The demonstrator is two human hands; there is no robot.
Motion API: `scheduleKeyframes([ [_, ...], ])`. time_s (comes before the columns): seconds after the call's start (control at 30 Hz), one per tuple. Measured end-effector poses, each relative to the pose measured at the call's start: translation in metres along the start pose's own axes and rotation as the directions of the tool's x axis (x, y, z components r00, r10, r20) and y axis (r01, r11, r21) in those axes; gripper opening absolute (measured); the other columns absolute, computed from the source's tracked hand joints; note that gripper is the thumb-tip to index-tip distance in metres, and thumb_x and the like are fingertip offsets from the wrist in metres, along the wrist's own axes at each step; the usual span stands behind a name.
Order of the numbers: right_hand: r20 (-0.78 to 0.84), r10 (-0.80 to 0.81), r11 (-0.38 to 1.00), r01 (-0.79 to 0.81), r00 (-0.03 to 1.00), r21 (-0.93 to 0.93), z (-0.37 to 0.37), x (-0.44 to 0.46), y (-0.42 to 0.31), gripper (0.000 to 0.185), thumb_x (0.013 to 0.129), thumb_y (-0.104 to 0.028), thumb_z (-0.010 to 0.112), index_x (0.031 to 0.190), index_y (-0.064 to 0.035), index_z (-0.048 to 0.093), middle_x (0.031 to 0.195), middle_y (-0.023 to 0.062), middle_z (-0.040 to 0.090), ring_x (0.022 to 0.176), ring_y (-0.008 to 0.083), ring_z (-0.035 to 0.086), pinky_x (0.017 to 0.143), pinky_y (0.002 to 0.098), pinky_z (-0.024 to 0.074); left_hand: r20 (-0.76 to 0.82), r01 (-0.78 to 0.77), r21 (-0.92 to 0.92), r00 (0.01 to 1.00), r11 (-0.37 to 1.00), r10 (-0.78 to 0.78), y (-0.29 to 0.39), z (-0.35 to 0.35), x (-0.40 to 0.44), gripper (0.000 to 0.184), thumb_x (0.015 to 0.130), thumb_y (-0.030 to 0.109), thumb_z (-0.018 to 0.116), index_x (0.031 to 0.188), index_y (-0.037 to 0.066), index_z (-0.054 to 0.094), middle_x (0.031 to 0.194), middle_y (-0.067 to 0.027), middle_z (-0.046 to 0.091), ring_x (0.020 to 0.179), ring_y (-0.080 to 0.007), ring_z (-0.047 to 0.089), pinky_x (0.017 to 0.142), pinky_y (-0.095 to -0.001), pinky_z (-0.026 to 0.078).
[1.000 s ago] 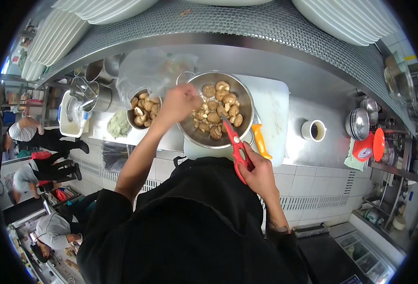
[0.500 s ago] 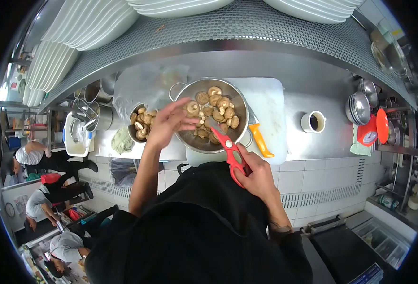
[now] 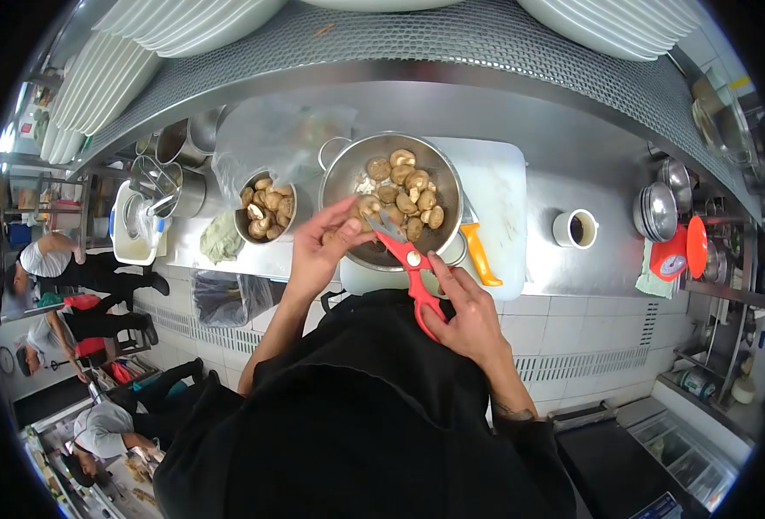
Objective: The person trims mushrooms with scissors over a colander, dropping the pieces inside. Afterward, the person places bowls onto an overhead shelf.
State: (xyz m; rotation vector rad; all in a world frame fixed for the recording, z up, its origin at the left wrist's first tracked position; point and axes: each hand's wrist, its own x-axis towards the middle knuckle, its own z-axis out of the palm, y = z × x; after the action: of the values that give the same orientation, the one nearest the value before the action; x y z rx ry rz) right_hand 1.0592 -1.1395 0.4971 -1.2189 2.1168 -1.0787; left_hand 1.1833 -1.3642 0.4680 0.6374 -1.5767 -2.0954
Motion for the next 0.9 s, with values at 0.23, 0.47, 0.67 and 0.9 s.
scheduleKeyframes([
  [0.23, 0.075, -0.070, 0.991, 0.078, 0.995, -0.105, -0.001, 0.000, 0.002, 0.073, 0.081, -0.016, 0.076, 0.148, -0.0063, 0.049, 0.098, 0.0182, 0.065, 0.073, 0.0342, 0.065, 0.070, 0.0404, 0.0558, 0.051, 0.069, 0.297, 0.995, 0.952, -0.088, 0.008, -0.005, -0.009, 0.044, 0.099, 0.007, 0.063, 0.140, -0.007, 0.053, 0.115, -0.0173, 0.069, 0.100, -0.0190, 0.068, 0.089, -0.0313, 0.059],
  [0.47, 0.125, -0.010, 0.994, 0.023, 0.992, -0.105, 0.009, -0.001, 0.010, 0.068, 0.085, -0.015, 0.073, 0.148, -0.0066, 0.048, 0.087, 0.0174, 0.065, 0.069, 0.0317, 0.064, 0.067, 0.0403, 0.0543, -0.027, 0.110, 0.193, 0.994, 0.975, -0.107, -0.012, -0.009, -0.005, 0.040, 0.099, 0.003, 0.061, 0.137, -0.009, 0.054, 0.112, -0.0157, 0.069, 0.097, -0.0161, 0.067, 0.086, -0.0296, 0.060],
  [0.67, 0.077, 0.014, 0.997, -0.020, 0.997, 0.070, 0.004, -0.005, 0.015, 0.066, 0.081, -0.008, 0.075, 0.144, -0.0054, 0.054, 0.086, 0.0144, 0.064, 0.068, 0.0239, 0.060, 0.069, 0.0340, 0.0522, -0.130, 0.156, -0.117, 0.977, 0.981, -0.171, 0.004, -0.035, -0.007, 0.042, 0.096, 0.001, 0.063, 0.137, -0.004, 0.053, 0.117, -0.0179, 0.067, 0.104, -0.0211, 0.067, 0.092, -0.0362, 0.060],
  [0.9, -0.044, 0.218, 0.975, -0.215, 0.975, 0.062, 0.002, -0.015, 0.029, 0.063, 0.080, -0.003, 0.074, 0.141, -0.0009, 0.056, 0.082, 0.0085, 0.060, 0.071, 0.0132, 0.057, 0.068, 0.0270, 0.0499, -0.476, 0.225, 0.773, 0.824, 0.594, 0.307, 0.030, -0.170, -0.016, 0.036, 0.082, 0.011, 0.081, 0.113, -0.002, 0.068, 0.089, -0.0120, 0.074, 0.080, -0.0171, 0.070, 0.070, -0.0292, 0.055],
])
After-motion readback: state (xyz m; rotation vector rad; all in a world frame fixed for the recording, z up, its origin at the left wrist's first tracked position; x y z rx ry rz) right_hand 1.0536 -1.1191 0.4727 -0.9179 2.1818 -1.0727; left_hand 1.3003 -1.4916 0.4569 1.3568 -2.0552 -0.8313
